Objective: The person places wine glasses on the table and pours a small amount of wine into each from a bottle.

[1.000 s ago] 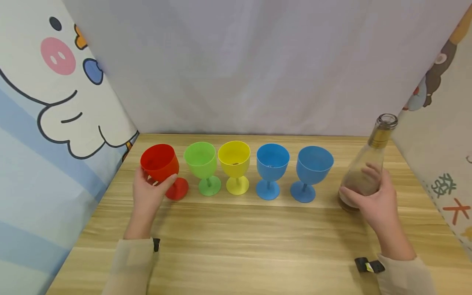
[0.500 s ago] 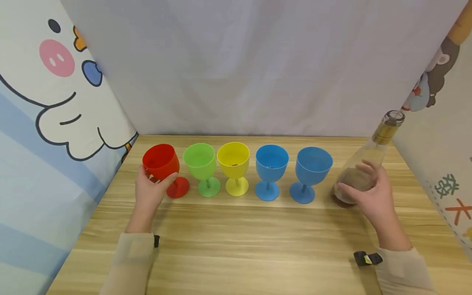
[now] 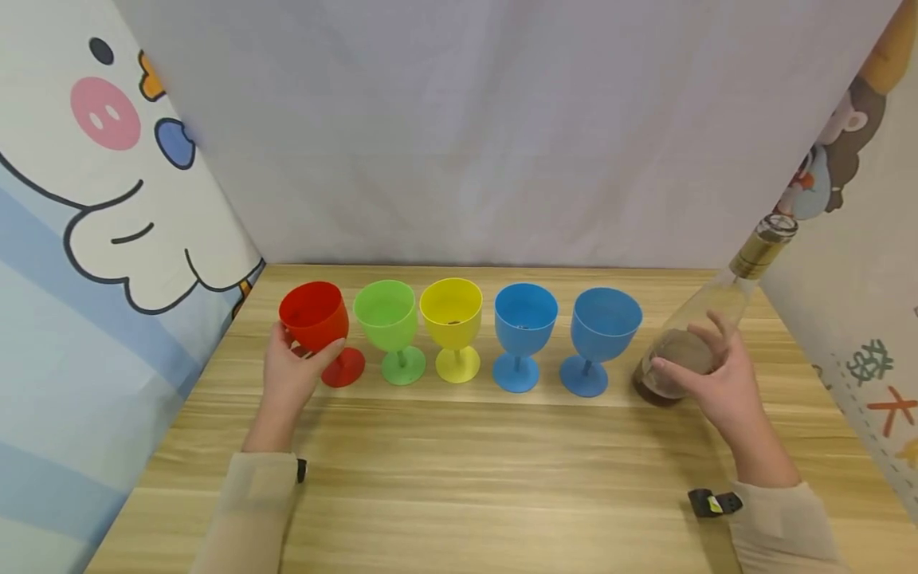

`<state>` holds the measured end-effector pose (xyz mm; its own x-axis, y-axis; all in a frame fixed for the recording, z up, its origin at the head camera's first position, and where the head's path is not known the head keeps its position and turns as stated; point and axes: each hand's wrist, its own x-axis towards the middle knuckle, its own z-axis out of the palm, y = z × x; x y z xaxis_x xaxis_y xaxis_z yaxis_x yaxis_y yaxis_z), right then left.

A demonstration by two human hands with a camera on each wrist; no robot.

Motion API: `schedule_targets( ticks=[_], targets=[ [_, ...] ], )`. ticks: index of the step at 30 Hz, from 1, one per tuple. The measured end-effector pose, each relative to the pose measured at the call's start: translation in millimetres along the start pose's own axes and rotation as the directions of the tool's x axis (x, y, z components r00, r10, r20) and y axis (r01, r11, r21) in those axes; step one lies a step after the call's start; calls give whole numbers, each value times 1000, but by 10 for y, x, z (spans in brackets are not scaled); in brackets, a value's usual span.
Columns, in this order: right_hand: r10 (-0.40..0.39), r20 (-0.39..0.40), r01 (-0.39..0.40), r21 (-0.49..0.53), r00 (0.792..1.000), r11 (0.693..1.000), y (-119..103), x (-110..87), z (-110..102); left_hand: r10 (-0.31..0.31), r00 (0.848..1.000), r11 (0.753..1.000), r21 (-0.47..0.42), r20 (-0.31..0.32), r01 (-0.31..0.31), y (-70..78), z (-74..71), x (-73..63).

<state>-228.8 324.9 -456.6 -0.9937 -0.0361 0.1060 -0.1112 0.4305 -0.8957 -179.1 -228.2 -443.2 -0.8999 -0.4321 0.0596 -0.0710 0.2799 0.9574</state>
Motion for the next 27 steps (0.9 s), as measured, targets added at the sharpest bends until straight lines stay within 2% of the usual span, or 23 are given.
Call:
schedule_targets(
  ticks=[4,8,13,16,19,21,23,27],
  targets=[
    [32,-1,-32,34,999,999,-10,-91,-21,-14,1000,1000,8,19,14,-7,-9,-38],
    [33,-44,-29,97,998,995,-70,-236,-44,-13,1000,1000,-14,-22,12,35,-50,-135],
    [-1,-127,20,147,992,989,-246,-418,-57,67,991,998,-5,-120,-68,168,-141,-327],
    [-47,-203,70,111,978,991,-389,-511,-27,113,980,993,44,-163,-107,291,-192,-452],
    [-93,-260,111,55,961,992,-554,-596,15,168,971,981,121,-171,-149,429,-220,-579],
    [-118,-283,122,-4,952,992,-664,-650,46,227,962,961,193,-151,-196,517,-217,-655],
    [-147,-299,137,-55,943,989,-772,-699,80,308,944,930,248,-119,-272,602,-200,-728],
    [-247,-299,206,-164,921,965,-972,-766,156,465,884,845,324,-52,-426,738,-135,-868]
  ],
)
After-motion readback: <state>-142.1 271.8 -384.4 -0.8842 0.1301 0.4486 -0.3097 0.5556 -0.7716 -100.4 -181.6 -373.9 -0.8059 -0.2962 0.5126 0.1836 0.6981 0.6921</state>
